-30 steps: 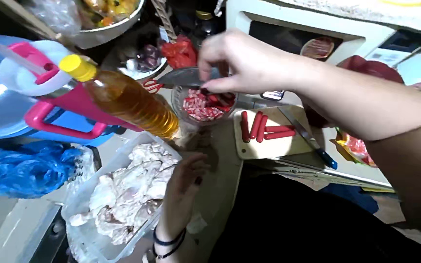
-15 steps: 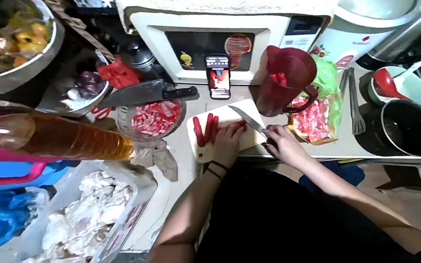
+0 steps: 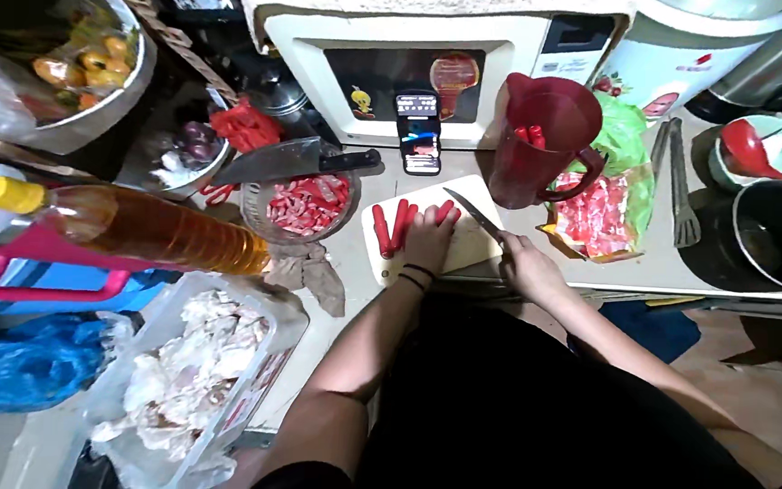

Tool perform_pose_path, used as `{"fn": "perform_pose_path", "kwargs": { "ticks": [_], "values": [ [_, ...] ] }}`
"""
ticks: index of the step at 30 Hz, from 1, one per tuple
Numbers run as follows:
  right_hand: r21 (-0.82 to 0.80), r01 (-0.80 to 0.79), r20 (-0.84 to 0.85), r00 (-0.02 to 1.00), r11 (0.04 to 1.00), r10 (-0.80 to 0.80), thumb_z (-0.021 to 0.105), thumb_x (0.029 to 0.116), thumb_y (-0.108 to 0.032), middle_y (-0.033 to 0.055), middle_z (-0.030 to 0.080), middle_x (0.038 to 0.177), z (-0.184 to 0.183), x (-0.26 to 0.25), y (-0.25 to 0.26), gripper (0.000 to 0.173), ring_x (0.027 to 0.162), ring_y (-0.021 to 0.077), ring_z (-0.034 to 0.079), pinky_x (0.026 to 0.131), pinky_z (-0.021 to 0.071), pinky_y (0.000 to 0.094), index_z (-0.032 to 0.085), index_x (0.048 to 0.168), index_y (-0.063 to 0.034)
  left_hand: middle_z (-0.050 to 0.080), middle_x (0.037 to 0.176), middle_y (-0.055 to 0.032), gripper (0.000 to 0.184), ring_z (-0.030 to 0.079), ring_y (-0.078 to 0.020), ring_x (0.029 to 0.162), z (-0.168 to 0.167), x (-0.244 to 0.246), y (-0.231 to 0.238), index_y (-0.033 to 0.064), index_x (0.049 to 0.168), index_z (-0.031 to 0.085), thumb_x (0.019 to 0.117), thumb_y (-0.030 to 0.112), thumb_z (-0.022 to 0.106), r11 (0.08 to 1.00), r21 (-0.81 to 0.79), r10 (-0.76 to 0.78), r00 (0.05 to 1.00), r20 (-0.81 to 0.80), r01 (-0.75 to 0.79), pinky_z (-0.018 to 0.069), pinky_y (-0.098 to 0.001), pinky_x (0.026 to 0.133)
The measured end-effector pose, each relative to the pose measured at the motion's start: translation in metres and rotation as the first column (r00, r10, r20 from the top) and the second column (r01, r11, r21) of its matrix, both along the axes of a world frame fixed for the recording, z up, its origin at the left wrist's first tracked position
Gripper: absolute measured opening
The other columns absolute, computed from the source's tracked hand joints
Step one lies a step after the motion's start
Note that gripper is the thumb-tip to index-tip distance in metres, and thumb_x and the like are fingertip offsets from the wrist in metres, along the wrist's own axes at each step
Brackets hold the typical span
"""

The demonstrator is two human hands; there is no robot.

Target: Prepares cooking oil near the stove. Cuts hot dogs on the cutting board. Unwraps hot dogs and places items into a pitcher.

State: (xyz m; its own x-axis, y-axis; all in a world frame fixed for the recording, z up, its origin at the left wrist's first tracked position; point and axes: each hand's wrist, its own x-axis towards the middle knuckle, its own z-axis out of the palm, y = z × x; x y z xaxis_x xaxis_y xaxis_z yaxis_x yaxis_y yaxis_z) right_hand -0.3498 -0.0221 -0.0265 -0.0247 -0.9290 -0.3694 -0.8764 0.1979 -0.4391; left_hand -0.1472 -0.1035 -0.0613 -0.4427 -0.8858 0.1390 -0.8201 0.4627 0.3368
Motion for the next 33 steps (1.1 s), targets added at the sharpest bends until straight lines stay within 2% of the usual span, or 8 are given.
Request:
{"fn": "perform_pose_path", "kwargs": {
  "ticks": [6, 9, 13, 20, 23, 26, 28, 33],
  "values": [
    [0.159, 0.067, -0.009, 0.998, 0.985, -0.067, 0.042, 0.1113, -0.028, 0.0219, 0.067, 0.1, 0.011, 0.01, 0.017, 0.037, 0.099, 0.0389, 0.07, 0.088, 0.0547, 0.0557, 0.05, 0.132, 0.0016, 0.063, 0.122, -0.025, 0.03, 0.06, -0.0457, 0.113, 0.011, -0.006, -0.001, 0.0003, 0.124, 0.07, 0.0984, 0.013, 0.064, 0.999, -0.044, 0.011, 0.999, 0.033, -0.01, 0.0519, -0.0584, 0.087],
    [0.218, 0.07, -0.029, 0.997, 0.974, -0.065, 0.038, 0.1125, -0.03, 0.0214, 0.067, 0.101, 0.015, 0.016, 0.02, 0.038, 0.1, 0.0388, 0.069, 0.087, 0.0537, 0.0567, 0.053, 0.129, 0.0002, 0.066, 0.111, -0.025, 0.026, 0.063, -0.0446, 0.107, 0.013, -0.002, 0.006, -0.0046, 0.121, 0.069, 0.0987, 0.005, 0.06, 0.998, -0.027, -0.054, 0.996, 0.073, 0.057, 0.0539, -0.0561, 0.086],
    [0.226, 0.085, -0.007, 0.996, 0.97, -0.086, 0.037, 0.1127, -0.029, 0.0206, 0.068, 0.101, 0.018, 0.022, 0.024, 0.037, 0.099, 0.0388, 0.069, 0.087, 0.0538, 0.0575, 0.05, 0.135, -0.0036, 0.063, 0.117, -0.0291, 0.03, 0.061, -0.0475, 0.114, 0.018, -0.001, 0.013, -0.0092, 0.126, 0.062, 0.0979, 0.002, 0.06, 0.994, 0.032, -0.106, 0.981, 0.163, 0.102, 0.0536, -0.0575, 0.091],
    [0.187, 0.173, 0.03, 0.983, 0.967, -0.182, 0.045, 0.1103, -0.029, 0.0184, 0.068, 0.094, 0.018, 0.012, 0.034, 0.031, 0.093, 0.0366, 0.069, 0.081, 0.0545, 0.0562, 0.058, 0.124, -0.004, 0.065, 0.112, -0.0355, 0.033, 0.065, -0.0505, 0.108, 0.008, -0.028, 0.004, -0.0185, 0.127, 0.059, 0.0981, -0.005, 0.05, 0.997, -0.057, -0.035, 0.987, 0.156, 0.044, 0.0536, -0.058, 0.087],
    [0.171, 0.191, 0.053, 0.978, 0.967, -0.202, 0.043, 0.1114, -0.027, 0.0195, 0.068, 0.095, 0.015, 0.012, 0.035, 0.032, 0.093, 0.0373, 0.07, 0.082, 0.055, 0.0561, 0.058, 0.124, -0.0028, 0.066, 0.113, -0.0341, 0.033, 0.065, -0.0504, 0.106, 0.007, -0.031, 0.0, -0.0168, 0.126, 0.06, 0.0977, -0.005, 0.05, 0.997, -0.082, -0.002, 0.987, 0.162, 0.016, 0.0556, -0.0562, 0.082],
    [0.161, 0.186, 0.052, 0.979, 0.969, -0.197, 0.042, 0.1113, -0.025, 0.0203, 0.068, 0.097, 0.013, 0.017, 0.034, 0.031, 0.095, 0.0385, 0.07, 0.083, 0.055, 0.0567, 0.055, 0.13, -0.0038, 0.059, 0.135, -0.031, 0.045, 0.058, -0.0478, 0.126, 0.033, -0.036, -0.012, -0.0068, 0.143, 0.052, 0.102, 0.011, 0.053, 0.951, 0.303, 0.023, 0.992, 0.126, -0.06, 0.0486, -0.0596, 0.102],
    [0.159, 0.182, 0.058, 0.979, 0.97, -0.194, 0.045, 0.1102, -0.022, 0.0202, 0.068, 0.096, 0.015, 0.02, 0.031, 0.03, 0.094, 0.0385, 0.07, 0.082, 0.0551, 0.0568, 0.053, 0.132, -0.0038, 0.059, 0.135, -0.0304, 0.047, 0.056, -0.0442, 0.13, 0.036, -0.039, -0.023, -0.005, 0.14, 0.056, 0.0995, 0.017, 0.06, 0.889, 0.458, 0.056, 0.996, -0.063, -0.021, 0.0435, -0.06, 0.109],
    [0.148, 0.187, 0.033, 0.98, 0.971, -0.194, 0.045, 0.11, -0.023, 0.0193, 0.068, 0.093, 0.018, 0.022, 0.02, 0.028, 0.09, 0.0376, 0.071, 0.077, 0.0565, 0.0557, 0.05, 0.131, -0.0044, 0.054, 0.148, -0.0218, 0.045, 0.056, -0.0382, 0.132, 0.002, -0.055, -0.017, -0.0012, 0.143, 0.057, 0.1013, 0.016, 0.058, 0.957, 0.291, 0.09, 0.953, -0.289, -0.002, 0.0441, -0.0516, 0.111]
  ]
}}
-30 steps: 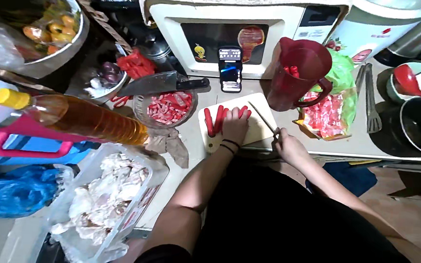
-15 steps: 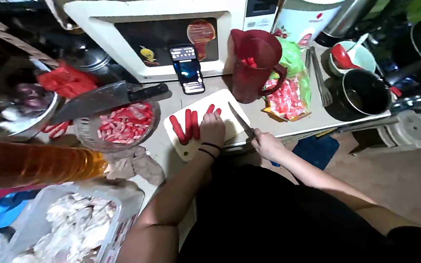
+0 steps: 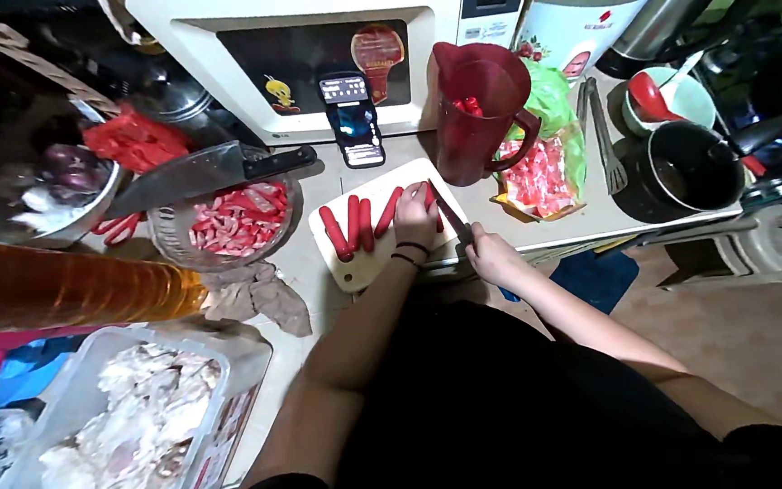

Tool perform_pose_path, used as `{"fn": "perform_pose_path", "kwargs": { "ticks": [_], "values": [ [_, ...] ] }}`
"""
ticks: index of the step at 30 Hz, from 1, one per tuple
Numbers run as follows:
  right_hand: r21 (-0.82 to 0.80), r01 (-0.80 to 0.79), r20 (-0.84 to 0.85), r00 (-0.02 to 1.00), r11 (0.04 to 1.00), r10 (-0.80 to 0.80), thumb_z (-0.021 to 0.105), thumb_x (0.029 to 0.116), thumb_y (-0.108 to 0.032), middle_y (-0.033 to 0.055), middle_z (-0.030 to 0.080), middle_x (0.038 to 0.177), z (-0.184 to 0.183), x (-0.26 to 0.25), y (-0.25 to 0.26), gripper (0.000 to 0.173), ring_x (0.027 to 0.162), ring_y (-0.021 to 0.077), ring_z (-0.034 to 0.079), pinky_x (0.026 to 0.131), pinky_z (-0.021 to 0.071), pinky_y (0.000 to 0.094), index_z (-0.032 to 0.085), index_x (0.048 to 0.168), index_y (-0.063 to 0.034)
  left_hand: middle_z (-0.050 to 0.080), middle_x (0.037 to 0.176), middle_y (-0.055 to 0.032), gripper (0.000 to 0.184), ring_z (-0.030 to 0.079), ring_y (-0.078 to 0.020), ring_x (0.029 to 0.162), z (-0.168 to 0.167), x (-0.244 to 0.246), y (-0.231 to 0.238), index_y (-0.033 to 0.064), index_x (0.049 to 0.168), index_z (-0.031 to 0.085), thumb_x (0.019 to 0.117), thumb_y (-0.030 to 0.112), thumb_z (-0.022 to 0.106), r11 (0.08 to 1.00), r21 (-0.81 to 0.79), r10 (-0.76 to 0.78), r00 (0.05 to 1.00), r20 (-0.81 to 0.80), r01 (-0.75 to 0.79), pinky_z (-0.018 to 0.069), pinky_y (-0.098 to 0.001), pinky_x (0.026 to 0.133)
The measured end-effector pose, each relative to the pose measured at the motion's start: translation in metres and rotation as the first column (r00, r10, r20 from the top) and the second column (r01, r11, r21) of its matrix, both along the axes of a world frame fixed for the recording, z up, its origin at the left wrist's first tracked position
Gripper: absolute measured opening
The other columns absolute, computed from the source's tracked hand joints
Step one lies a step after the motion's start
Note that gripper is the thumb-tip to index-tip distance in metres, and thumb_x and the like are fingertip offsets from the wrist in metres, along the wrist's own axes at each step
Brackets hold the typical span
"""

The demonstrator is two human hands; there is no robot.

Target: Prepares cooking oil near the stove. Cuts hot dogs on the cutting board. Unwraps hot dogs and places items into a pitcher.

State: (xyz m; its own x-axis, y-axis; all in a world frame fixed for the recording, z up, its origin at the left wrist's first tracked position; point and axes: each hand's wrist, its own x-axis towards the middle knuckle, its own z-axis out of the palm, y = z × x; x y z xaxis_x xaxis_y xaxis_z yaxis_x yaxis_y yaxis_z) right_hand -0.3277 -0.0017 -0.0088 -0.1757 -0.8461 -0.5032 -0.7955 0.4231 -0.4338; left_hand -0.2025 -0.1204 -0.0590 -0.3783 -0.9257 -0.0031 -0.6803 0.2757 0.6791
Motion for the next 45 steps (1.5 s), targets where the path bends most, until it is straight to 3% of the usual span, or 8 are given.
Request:
{"fn": "perform_pose_path", "kwargs": {
  "ticks": [4, 6, 9, 16, 24, 32, 36, 45],
  "values": [
    [0.001, -0.035, -0.024, 0.999, 0.999, 0.035, 0.043, 0.1106, -0.023, 0.0217, 0.069, 0.098, 0.004, 0.002, -0.009, 0.031, 0.093, 0.04, 0.071, 0.078, 0.0564, 0.0584, 0.058, 0.129, -0.003, 0.059, 0.147, -0.0152, 0.042, 0.059, -0.0434, 0.123, -0.033, 0.004, 0.012, 0.0012, 0.14, 0.062, 0.1011, 0.011, 0.048, 0.922, -0.387, 0.029, 0.997, 0.076, 0.003, 0.0488, -0.0577, 0.092],
    [-0.013, -0.041, -0.007, 0.999, 0.999, 0.041, 0.044, 0.1099, -0.021, 0.0211, 0.069, 0.096, 0.006, 0.004, -0.013, 0.029, 0.09, 0.039, 0.071, 0.076, 0.0568, 0.0574, 0.059, 0.127, -0.0022, 0.051, 0.155, -0.0119, 0.047, 0.049, -0.044, 0.137, -0.03, 0.007, 0.014, 0.0024, 0.148, 0.053, 0.1028, 0.011, 0.043, 0.941, -0.338, 0.022, 0.991, 0.135, 0.025, 0.0434, -0.0618, 0.1],
    [-0.007, -0.051, -0.01, 0.999, 0.999, 0.051, 0.043, 0.1097, -0.021, 0.0202, 0.068, 0.094, 0.011, 0.009, -0.021, 0.028, 0.09, 0.0379, 0.071, 0.075, 0.0568, 0.0564, 0.058, 0.124, -0.0019, 0.051, 0.157, -0.0091, 0.05, 0.044, -0.0423, 0.143, -0.029, 0.005, 0.012, 0.0045, 0.152, 0.05, 0.1029, 0.011, 0.04, 0.96, -0.279, 0.039, 0.981, 0.188, 0.015, 0.041, -0.0609, 0.102],
    [0.08, -0.055, -0.048, 0.997, 0.995, 0.058, 0.042, 0.1099, -0.022, 0.0209, 0.067, 0.1, 0.031, 0.017, -0.027, 0.03, 0.098, 0.0388, 0.07, 0.08, 0.0562, 0.0565, 0.052, 0.129, -0.0019, 0.052, 0.155, -0.011, 0.051, 0.044, -0.0428, 0.143, -0.026, 0.004, 0.01, 0.0037, 0.153, 0.047, 0.1037, 0.014, 0.038, 0.973, -0.229, 0.051, 0.973, 0.226, 0.002, 0.0411, -0.0596, 0.105],
    [0.043, -0.036, -0.013, 0.999, 0.998, 0.037, 0.046, 0.1095, -0.02, 0.019, 0.066, 0.09, 0.037, 0.015, -0.023, 0.024, 0.084, 0.037, 0.07, 0.069, 0.0557, 0.0558, 0.056, 0.122, -0.0022, 0.048, 0.159, -0.0083, 0.052, 0.041, -0.0396, 0.146, -0.024, 0.003, 0.012, 0.0073, 0.157, 0.042, 0.1055, 0.016, 0.038, 0.98, -0.2, 0.054, 0.964, 0.26, -0.001, 0.0369, -0.0568, 0.11],
    [0.151, -0.044, -0.048, 0.997, 0.988, 0.052, 0.045, 0.1089, -0.02, 0.0192, 0.067, 0.094, 0.046, 0.025, -0.033, 0.024, 0.088, 0.0377, 0.071, 0.07, 0.0562, 0.0567, 0.055, 0.122, -0.0036, 0.044, 0.161, -0.01, 0.054, 0.039, -0.0397, 0.147, -0.026, 0.005, 0.014, 0.0053, 0.158, 0.038, 0.1046, 0.015, 0.039, 0.979, -0.202, 0.031, 0.953, 0.3, 0.031, 0.0362, -0.0566, 0.111],
    [0.266, -0.079, -0.074, 0.992, 0.961, 0.102, 0.042, 0.1095, -0.021, 0.0197, 0.067, 0.106, 0.055, 0.027, -0.045, 0.026, 0.102, 0.0378, 0.07, 0.081, 0.0555, 0.0578, 0.052, 0.126, -0.0042, 0.044, 0.161, -0.0105, 0.054, 0.038, -0.04, 0.148, -0.025, 0.005, 0.014, 0.0046, 0.158, 0.038, 0.1046, 0.015, 0.038, 0.979, -0.2, 0.03, 0.956, 0.292, 0.03, 0.0359, -0.0567, 0.111],
    [0.268, -0.1, -0.076, 0.989, 0.958, 0.125, 0.045, 0.1083, -0.02, 0.0201, 0.066, 0.106, 0.048, 0.033, -0.055, 0.025, 0.101, 0.0381, 0.069, 0.08, 0.0553, 0.0578, 0.052, 0.125, -0.0025, 0.041, 0.163, -0.0082, 0.053, 0.034, -0.0384, 0.151, -0.024, 0.006, 0.015, 0.0043, 0.157, 0.04, 0.1053, 0.015, 0.037, 0.983, -0.177, 0.014, 0.957, 0.289, 0.039, 0.0335, -0.0552, 0.114]
  ]
}}
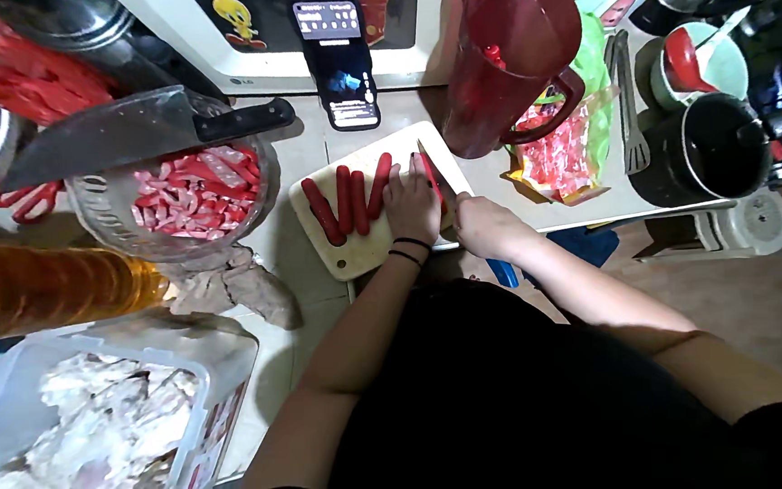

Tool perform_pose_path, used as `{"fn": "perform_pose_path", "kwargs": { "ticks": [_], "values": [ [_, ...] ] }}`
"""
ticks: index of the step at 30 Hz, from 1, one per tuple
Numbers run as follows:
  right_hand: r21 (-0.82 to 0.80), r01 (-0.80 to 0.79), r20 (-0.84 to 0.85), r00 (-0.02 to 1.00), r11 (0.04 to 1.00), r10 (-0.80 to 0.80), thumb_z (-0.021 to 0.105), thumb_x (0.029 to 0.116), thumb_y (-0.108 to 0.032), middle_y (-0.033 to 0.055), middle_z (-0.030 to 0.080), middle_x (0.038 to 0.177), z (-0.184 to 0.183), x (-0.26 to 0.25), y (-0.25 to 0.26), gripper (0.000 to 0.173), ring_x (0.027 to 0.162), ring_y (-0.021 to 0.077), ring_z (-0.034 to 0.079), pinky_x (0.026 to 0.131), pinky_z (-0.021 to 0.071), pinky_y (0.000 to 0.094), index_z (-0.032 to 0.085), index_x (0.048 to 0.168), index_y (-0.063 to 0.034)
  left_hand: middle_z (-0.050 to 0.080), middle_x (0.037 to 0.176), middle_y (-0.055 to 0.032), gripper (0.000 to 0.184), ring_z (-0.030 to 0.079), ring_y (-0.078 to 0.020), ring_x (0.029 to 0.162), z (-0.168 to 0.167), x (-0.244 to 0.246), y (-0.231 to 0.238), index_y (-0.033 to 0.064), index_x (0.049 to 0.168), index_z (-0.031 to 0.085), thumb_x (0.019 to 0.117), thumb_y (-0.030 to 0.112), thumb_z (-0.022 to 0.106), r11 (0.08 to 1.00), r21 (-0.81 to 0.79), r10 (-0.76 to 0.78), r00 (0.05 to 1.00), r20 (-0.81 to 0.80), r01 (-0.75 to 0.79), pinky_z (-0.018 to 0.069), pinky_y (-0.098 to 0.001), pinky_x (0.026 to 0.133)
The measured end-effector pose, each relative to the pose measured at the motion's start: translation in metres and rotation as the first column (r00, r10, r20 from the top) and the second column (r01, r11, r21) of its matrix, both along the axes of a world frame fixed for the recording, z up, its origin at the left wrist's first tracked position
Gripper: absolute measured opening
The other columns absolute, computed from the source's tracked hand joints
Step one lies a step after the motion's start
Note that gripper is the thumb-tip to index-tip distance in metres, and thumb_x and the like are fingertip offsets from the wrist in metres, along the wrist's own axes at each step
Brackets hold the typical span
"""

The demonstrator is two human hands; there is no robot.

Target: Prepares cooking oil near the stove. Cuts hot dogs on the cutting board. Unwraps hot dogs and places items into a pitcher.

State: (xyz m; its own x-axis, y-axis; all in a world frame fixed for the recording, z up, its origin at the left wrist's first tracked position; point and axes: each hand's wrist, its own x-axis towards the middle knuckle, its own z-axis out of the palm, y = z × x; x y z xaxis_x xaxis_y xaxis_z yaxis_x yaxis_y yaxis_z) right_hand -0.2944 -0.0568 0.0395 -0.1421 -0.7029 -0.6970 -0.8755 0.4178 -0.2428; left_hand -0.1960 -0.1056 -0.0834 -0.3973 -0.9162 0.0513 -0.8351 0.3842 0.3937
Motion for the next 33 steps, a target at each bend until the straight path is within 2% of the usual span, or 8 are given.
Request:
{"fn": "perform_pose_path", "kwargs": {
  "ticks": [8, 12, 17, 20, 23, 28, 33],
  "values": [
    [-0.016, -0.003, 0.002, 1.0, 1.0, 0.003, 0.045, 0.1071, -0.017, 0.0206, 0.066, 0.111, -0.015, 0.004, -0.01, 0.029, 0.104, 0.0379, 0.069, 0.083, 0.0555, 0.0577, 0.05, 0.131, -0.0021, 0.038, 0.165, -0.0092, 0.058, 0.029, -0.0393, 0.153, -0.001, 0.001, 0.001, 0.0055, 0.162, 0.029, 0.1062, 0.018, 0.037, 1.0, 0.026, -0.011, 1.0, 0.013, 0.01, 0.0294, -0.0559, 0.116],
    [0.009, -0.002, 0.071, 0.997, 1.0, 0.002, 0.041, 0.1108, -0.021, 0.0183, 0.064, 0.104, -0.009, 0.0, -0.001, 0.026, 0.095, 0.035, 0.068, 0.079, 0.055, 0.055, 0.05, 0.128, -0.0033, 0.042, 0.163, -0.0076, 0.056, 0.031, -0.0361, 0.153, -0.002, 0.0, 0.0, 0.0082, 0.161, 0.032, 0.106, 0.016, 0.036, 1.0, 0.014, 0.023, 0.999, -0.025, -0.023, 0.0293, -0.0537, 0.118],
    [0.006, -0.002, 0.044, 0.999, 1.0, 0.002, 0.044, 0.1081, -0.018, 0.0195, 0.065, 0.11, -0.015, 0.007, 0.001, 0.028, 0.101, 0.0366, 0.069, 0.082, 0.056, 0.0566, 0.049, 0.132, -0.0023, 0.04, 0.164, -0.0079, 0.057, 0.03, -0.0367, 0.153, 0.0, 0.001, 0.0, 0.0072, 0.161, 0.031, 0.1055, 0.016, 0.038, 1.0, 0.025, 0.015, 1.0, 0.011, -0.015, 0.0293, -0.0532, 0.118],
    [-0.007, 0.033, 0.034, 0.999, 0.999, -0.033, 0.042, 0.1098, -0.02, 0.0191, 0.066, 0.108, -0.021, 0.011, -0.001, 0.026, 0.101, 0.036, 0.07, 0.081, 0.0567, 0.0555, 0.049, 0.129, -0.0033, 0.041, 0.163, -0.008, 0.057, 0.034, -0.0368, 0.151, 0.001, 0.001, 0.001, 0.0071, 0.161, 0.033, 0.1052, 0.018, 0.042, 1.0, -0.008, 0.013, 1.0, 0.028, -0.013, 0.0334, -0.0532, 0.115],
    [-0.03, 0.02, 0.064, 0.998, 0.999, -0.018, 0.04, 0.1106, -0.022, 0.0176, 0.065, 0.103, -0.025, 0.005, 0.009, 0.026, 0.096, 0.0351, 0.069, 0.079, 0.0562, 0.0547, 0.05, 0.126, -0.004, 0.04, 0.164, -0.0077, 0.057, 0.032, -0.0361, 0.152, -0.002, 0.0, 0.0, 0.0088, 0.161, 0.032, 0.1052, 0.018, 0.037, 1.0, 0.005, 0.023, 1.0, 0.009, -0.023, 0.0311, -0.0525, 0.116],
    [-0.006, -0.006, -0.02, 1.0, 1.0, 0.006, 0.043, 0.1092, -0.019, 0.0203, 0.067, 0.105, -0.026, 0.013, 0.024, 0.026, 0.1, 0.0392, 0.07, 0.079, 0.0569, 0.0572, 0.048, 0.129, -0.0025, 0.036, 0.166, -0.0064, 0.056, 0.027, -0.0348, 0.155, 0.003, 0.001, -0.001, 0.0097, 0.162, 0.029, 0.1074, 0.019, 0.031, 0.997, 0.069, 0.029, 1.0, 0.001, -0.029, 0.0265, -0.0531, 0.12],
    [-0.033, -0.015, -0.137, 0.991, 0.999, 0.011, 0.044, 0.1073, -0.013, 0.0211, 0.067, 0.108, -0.043, 0.028, 0.011, 0.028, 0.102, 0.0393, 0.072, 0.079, 0.0589, 0.0547, 0.044, 0.132, -0.0003, 0.039, 0.164, -0.0083, 0.057, 0.031, -0.0355, 0.153, 0.0, 0.001, 0.0, 0.0081, 0.162, 0.029, 0.1064, 0.019, 0.034, 0.999, 0.024, 0.029, 0.998, 0.058, -0.031, 0.0302, -0.0522, 0.117]
  ]
}}
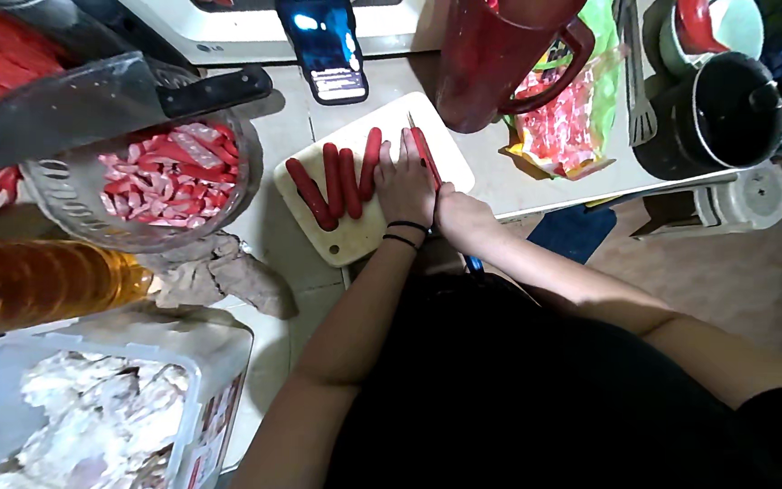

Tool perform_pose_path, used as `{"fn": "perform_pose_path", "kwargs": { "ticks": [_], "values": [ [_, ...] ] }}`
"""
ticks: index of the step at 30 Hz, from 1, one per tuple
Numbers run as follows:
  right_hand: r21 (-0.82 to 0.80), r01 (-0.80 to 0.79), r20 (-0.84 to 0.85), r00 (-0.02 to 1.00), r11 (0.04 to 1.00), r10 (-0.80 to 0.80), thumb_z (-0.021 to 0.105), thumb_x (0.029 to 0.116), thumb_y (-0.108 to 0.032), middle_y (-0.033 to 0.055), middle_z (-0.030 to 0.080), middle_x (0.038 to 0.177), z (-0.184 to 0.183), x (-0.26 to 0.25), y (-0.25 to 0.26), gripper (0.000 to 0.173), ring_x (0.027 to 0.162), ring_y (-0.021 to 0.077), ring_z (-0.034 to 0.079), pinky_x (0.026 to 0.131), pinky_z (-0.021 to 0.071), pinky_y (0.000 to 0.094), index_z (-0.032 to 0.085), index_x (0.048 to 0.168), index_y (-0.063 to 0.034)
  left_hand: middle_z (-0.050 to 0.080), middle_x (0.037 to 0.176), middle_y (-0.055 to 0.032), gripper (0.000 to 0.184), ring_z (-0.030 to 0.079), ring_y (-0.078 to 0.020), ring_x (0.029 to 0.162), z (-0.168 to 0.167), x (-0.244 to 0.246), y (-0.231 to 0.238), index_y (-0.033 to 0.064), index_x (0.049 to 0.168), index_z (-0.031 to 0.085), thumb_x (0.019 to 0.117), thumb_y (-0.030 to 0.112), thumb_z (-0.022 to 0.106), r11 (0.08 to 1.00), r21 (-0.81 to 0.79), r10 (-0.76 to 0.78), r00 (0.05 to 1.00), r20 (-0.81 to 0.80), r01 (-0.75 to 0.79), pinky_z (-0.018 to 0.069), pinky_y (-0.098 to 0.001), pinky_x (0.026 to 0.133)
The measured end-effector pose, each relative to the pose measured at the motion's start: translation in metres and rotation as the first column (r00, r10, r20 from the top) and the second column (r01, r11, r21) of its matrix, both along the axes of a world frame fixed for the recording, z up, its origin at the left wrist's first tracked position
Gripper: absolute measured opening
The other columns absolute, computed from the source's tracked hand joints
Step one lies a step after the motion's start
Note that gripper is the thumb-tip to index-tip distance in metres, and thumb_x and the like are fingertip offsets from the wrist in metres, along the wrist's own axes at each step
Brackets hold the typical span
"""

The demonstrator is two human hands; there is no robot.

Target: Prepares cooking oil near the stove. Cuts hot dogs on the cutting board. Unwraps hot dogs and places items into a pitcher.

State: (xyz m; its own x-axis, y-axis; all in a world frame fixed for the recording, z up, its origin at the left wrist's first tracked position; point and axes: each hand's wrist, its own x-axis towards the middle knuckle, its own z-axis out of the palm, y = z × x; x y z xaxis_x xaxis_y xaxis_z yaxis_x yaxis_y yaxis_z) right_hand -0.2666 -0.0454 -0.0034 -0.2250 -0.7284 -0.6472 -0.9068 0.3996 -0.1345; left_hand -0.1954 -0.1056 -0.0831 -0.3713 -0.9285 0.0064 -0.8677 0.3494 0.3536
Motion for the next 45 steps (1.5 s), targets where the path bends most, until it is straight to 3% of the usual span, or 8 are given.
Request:
{"fn": "perform_pose_path", "kwargs": {
  "ticks": [6, 11, 14, 23, 27, 33, 40, 45],
  "values": [
    [-0.015, 0.014, 0.031, 0.999, 1.0, -0.014, 0.044, 0.1075, -0.014, 0.0217, 0.069, 0.105, -0.002, -0.003, 0.015, 0.029, 0.101, 0.0408, 0.072, 0.079, 0.0581, 0.0566, 0.045, 0.134, -0.0009, 0.028, 0.17, -0.0039, 0.059, 0.022, -0.0331, 0.157, -0.006, -0.001, -0.002, 0.0126, 0.165, 0.021, 0.1086, 0.025, 0.031, 0.999, 0.053, 0.005, 1.0, 0.012, -0.005, 0.0255, -0.0522, 0.121],
    [0.04, -0.075, 0.094, 0.993, 0.996, 0.071, 0.055, 0.1065, -0.023, 0.0179, 0.068, 0.095, 0.005, -0.031, 0.059, 0.031, 0.09, 0.0377, 0.072, 0.076, 0.0582, 0.0559, 0.047, 0.129, -0.0031, 0.036, 0.166, -0.0085, 0.056, 0.029, -0.0365, 0.153, 0.003, -0.001, 0.0, 0.0084, 0.162, 0.028, 0.1075, 0.018, 0.033, 1.0, 0.028, 0.011, 1.0, -0.009, -0.01, 0.0292, -0.0525, 0.118],
    [0.119, -0.154, 0.114, 0.984, 0.981, 0.14, 0.046, 0.1092, -0.025, 0.0157, 0.067, 0.096, 0.024, -0.055, 0.072, 0.026, 0.092, 0.0352, 0.07, 0.078, 0.0561, 0.0551, 0.052, 0.125, -0.0053, 0.036, 0.166, -0.0072, 0.055, 0.027, -0.0353, 0.154, 0.003, -0.001, 0.0, 0.0093, 0.162, 0.032, 0.1075, 0.017, 0.033, 1.0, 0.017, 0.005, 1.0, -0.012, -0.005, 0.0277, -0.0523, 0.12],
    [0.172, -0.153, 0.188, 0.975, 0.973, 0.121, 0.04, 0.112, -0.028, 0.0129, 0.062, 0.088, 0.053, -0.076, 0.079, 0.027, 0.082, 0.0297, 0.066, 0.074, 0.0528, 0.0506, 0.057, 0.115, -0.007, 0.047, 0.154, -0.0255, 0.051, 0.045, -0.0414, 0.143, 0.028, 0.028, 0.001, -0.0079, 0.153, 0.038, 0.1043, 0.007, 0.041, 0.999, -0.046, 0.003, 0.97, -0.242, -0.014, 0.0322, -0.0513, 0.12],
    [0.095, -0.087, 0.154, 0.985, 0.992, 0.071, 0.042, 0.1114, -0.028, 0.0132, 0.064, 0.088, 0.055, -0.078, 0.075, 0.026, 0.083, 0.0309, 0.067, 0.073, 0.0531, 0.0523, 0.057, 0.119, -0.0073, 0.045, 0.154, -0.0284, 0.047, 0.042, -0.0461, 0.143, 0.041, 0.054, -0.009, -0.0077, 0.148, 0.045, 0.1024, 0.003, 0.044, 0.998, 0.025, 0.056, 0.983, -0.176, -0.052, 0.0312, -0.0541, 0.12],
    [0.061, -0.188, 0.244, 0.955, 0.98, 0.168, 0.04, 0.1115, -0.028, 0.0162, 0.066, 0.096, 0.059, -0.049, 0.06, 0.031, 0.092, 0.0336, 0.067, 0.081, 0.0528, 0.0549, 0.057, 0.123, -0.0057, 0.06, 0.141, -0.0268, 0.043, 0.054, -0.0445, 0.134, 0.052, 0.049, -0.02, -0.0073, 0.141, 0.056, 0.0981, -0.003, 0.052, 0.997, 0.076, 0.011, 0.998, -0.063, -0.006, 0.0397, -0.0543, 0.114],
    [0.044, -0.14, 0.199, 0.971, 0.989, 0.129, 0.042, 0.1109, -0.025, 0.02, 0.067, 0.105, 0.036, -0.042, 0.033, 0.03, 0.1, 0.0374, 0.069, 0.085, 0.0537, 0.0581, 0.057, 0.126, -0.0036, 0.051, 0.145, -0.0268, 0.053, 0.054, -0.0453, 0.13, 0.069, 0.028, -0.034, 0.0003, 0.151, 0.046, 0.0998, 0.008, 0.055, 0.943, 0.299, 0.1, 0.982, 0.161, -0.145, 0.0483, -0.0573, 0.104],
    [-0.033, -0.063, 0.133, 0.989, 0.997, 0.067, 0.047, 0.1095, -0.026, 0.0184, 0.067, 0.094, 0.031, -0.053, 0.022, 0.026, 0.089, 0.0366, 0.07, 0.076, 0.0548, 0.057, 0.057, 0.119, -0.0039, 0.054, 0.137, -0.0308, 0.051, 0.054, -0.0422, 0.13, 0.057, 0.022, -0.03, -0.0067, 0.14, 0.054, 0.1, 0.023, 0.063, 0.925, 0.372, 0.118, 0.989, -0.092, -0.076, 0.0456, -0.0538, 0.109]
  ]
}}
